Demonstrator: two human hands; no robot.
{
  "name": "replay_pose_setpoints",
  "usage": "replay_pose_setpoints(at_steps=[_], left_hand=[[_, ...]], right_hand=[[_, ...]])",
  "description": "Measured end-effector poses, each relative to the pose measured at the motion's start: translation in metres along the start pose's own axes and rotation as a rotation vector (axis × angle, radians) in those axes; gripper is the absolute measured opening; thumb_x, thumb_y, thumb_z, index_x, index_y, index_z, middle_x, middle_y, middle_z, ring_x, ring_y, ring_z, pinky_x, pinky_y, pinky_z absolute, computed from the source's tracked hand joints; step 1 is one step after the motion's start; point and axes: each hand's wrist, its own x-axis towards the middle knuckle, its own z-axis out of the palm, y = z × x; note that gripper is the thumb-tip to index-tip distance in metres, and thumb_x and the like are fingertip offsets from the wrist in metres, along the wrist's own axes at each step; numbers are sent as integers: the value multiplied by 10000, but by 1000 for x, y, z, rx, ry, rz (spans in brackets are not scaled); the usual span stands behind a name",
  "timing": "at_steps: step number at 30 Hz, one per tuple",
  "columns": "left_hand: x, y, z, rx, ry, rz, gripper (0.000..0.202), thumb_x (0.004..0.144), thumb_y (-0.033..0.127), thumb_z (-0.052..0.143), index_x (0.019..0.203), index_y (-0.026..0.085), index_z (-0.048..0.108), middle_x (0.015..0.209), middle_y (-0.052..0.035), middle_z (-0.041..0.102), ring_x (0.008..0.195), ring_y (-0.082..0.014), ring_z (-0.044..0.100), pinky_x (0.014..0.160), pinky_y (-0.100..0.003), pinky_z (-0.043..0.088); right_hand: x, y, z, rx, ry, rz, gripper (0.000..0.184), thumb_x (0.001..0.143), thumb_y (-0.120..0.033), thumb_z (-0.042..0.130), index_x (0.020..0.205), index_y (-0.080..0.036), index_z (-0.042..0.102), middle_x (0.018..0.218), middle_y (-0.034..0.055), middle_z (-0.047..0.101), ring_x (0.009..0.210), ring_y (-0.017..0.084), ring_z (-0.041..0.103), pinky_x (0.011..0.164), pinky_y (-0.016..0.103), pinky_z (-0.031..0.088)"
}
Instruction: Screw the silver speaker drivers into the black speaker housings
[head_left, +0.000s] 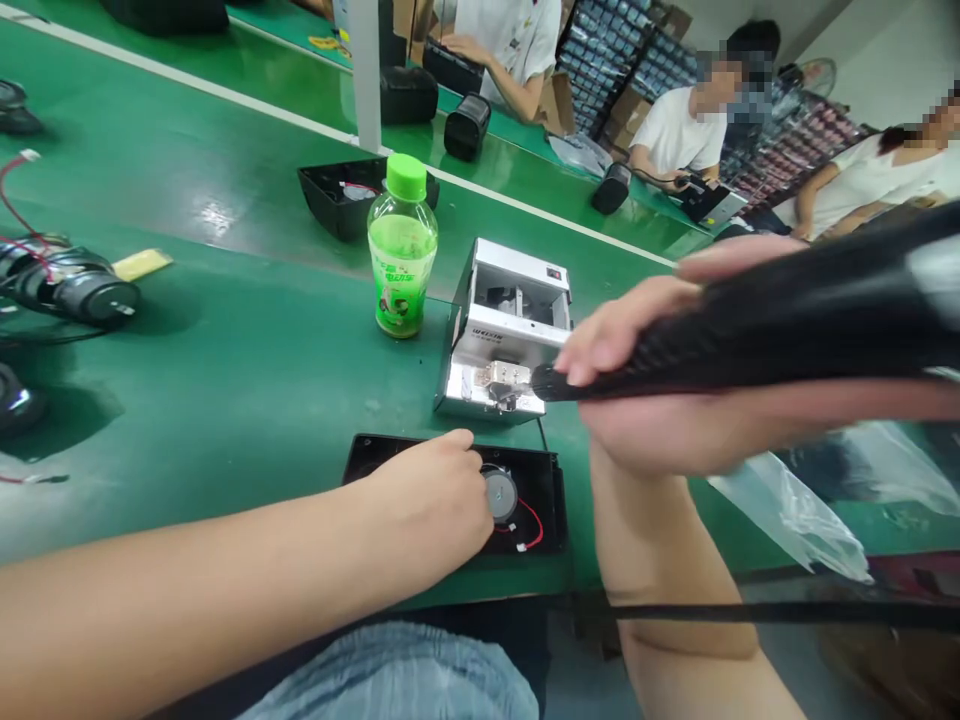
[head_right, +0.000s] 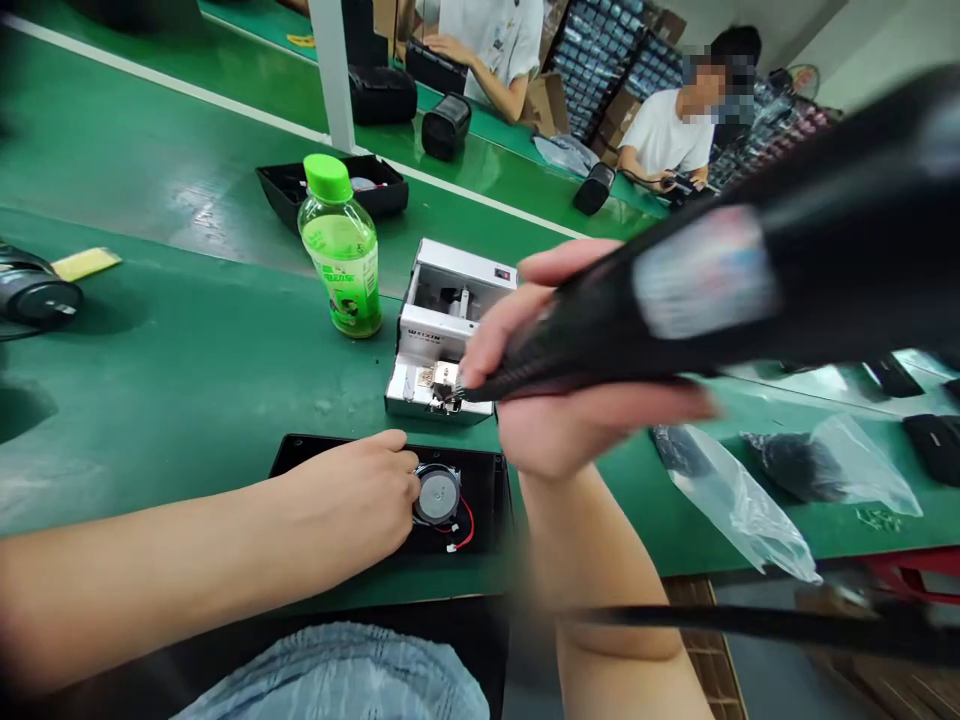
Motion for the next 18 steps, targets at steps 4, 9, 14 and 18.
replay_pose_setpoints(at_steps=[4, 9, 14, 18], left_hand=[[0, -10, -5, -1, -16, 80, 429, 723, 124, 896, 547, 224, 518, 613, 11, 681, 658, -194, 612, 718, -399, 399], [-22, -39, -53, -257, 54, 89, 215, 903, 187, 778, 717, 258, 699, 741, 30, 719, 719, -169, 655, 725, -357, 461], [-13, -67, -110, -162, 398, -351, 186, 945, 257, 654, 850, 249, 813, 769, -15, 710, 721, -192, 642, 662, -334, 432], [31, -81, -115, 60, 543, -622, 245, 930, 194, 578, 770, 153, 759, 821, -89, 700, 915, -271, 699, 831, -397, 491]], right_hand=[[-1, 14, 16, 79, -51, 14, 770, 832, -999, 438, 968, -290, 706, 545, -37, 553, 417, 187, 553, 377, 345, 401], [1, 21, 12, 132, -13, -54, 727, 890, -930, 499, 1032, -251, 718, 505, -53, 537, 345, 164, 481, 321, 309, 344], [4, 27, 12, 114, 80, -153, 851, 934, -948, 284, 997, -218, 717, 478, -42, 510, 302, 153, 446, 279, 291, 292], [-5, 26, 13, 84, 69, -54, 758, 1008, -854, 299, 1057, -217, 707, 531, -38, 546, 366, 148, 504, 356, 284, 363]])
